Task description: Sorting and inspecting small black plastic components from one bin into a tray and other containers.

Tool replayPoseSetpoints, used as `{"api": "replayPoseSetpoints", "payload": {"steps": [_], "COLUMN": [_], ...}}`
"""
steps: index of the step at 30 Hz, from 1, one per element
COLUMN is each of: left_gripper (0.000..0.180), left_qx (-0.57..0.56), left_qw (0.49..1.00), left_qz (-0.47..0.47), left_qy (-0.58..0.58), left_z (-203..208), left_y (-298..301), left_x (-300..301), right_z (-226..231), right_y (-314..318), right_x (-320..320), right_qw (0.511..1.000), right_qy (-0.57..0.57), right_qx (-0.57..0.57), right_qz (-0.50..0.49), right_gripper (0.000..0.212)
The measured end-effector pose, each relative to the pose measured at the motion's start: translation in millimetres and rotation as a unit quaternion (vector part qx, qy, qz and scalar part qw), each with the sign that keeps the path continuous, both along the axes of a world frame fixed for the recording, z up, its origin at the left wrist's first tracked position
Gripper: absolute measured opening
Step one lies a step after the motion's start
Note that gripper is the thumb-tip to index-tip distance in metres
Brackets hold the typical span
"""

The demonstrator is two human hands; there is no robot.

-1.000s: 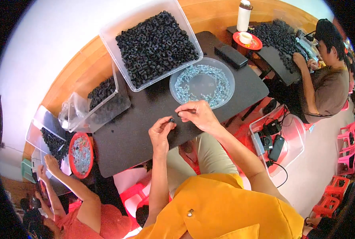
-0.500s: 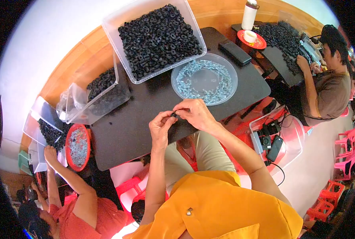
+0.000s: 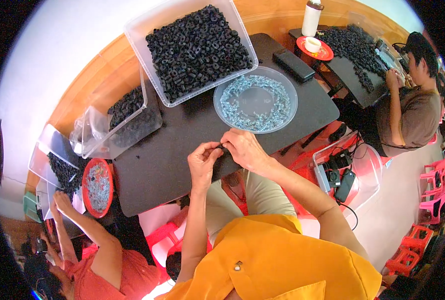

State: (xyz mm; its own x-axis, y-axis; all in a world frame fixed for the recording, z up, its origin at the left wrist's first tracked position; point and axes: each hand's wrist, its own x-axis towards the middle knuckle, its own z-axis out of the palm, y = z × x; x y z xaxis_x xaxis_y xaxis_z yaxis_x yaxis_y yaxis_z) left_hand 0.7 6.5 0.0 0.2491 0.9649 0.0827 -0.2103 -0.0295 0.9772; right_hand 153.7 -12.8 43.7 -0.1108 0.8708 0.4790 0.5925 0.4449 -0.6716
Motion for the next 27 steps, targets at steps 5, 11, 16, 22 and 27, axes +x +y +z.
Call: {"api": "replayPoseSetpoints", "payload": {"steps": [5,11,16,22,27], "left_gripper": [0.012,0.012,0.012,0.011,0.010], "left_qx": [0.007,-0.012,-0.026,-0.026,0.005], "left_qw": [1.000,1.000,0.998,0.995,0.990], "left_qz": [0.007,0.003,0.008,0.069,0.118], "left_qy": [0.009,-0.028,-0.059,-0.064,-0.078], "left_z": [-1,1,0,-2,-1], "left_y": [-1,-1,-2,0,-2], "left_x": [3,0,-1,4,7], "right_z": [-6,8,2,1,0], "right_y": [-2,5,6,14,7], "right_x": [-1,3,-5,-22,-31], "right_qw": [0.996,0.977,0.995,1.000,0.996], "right_qy": [0.067,0.100,0.032,-0.016,-0.059], "right_qx": [-0.061,-0.186,-0.092,-0.007,0.039], "right_qz": [-0.013,0.016,0.000,-0.016,-0.044], "right_gripper": [0.006,0.007,0.007,0.008,0.011]}}
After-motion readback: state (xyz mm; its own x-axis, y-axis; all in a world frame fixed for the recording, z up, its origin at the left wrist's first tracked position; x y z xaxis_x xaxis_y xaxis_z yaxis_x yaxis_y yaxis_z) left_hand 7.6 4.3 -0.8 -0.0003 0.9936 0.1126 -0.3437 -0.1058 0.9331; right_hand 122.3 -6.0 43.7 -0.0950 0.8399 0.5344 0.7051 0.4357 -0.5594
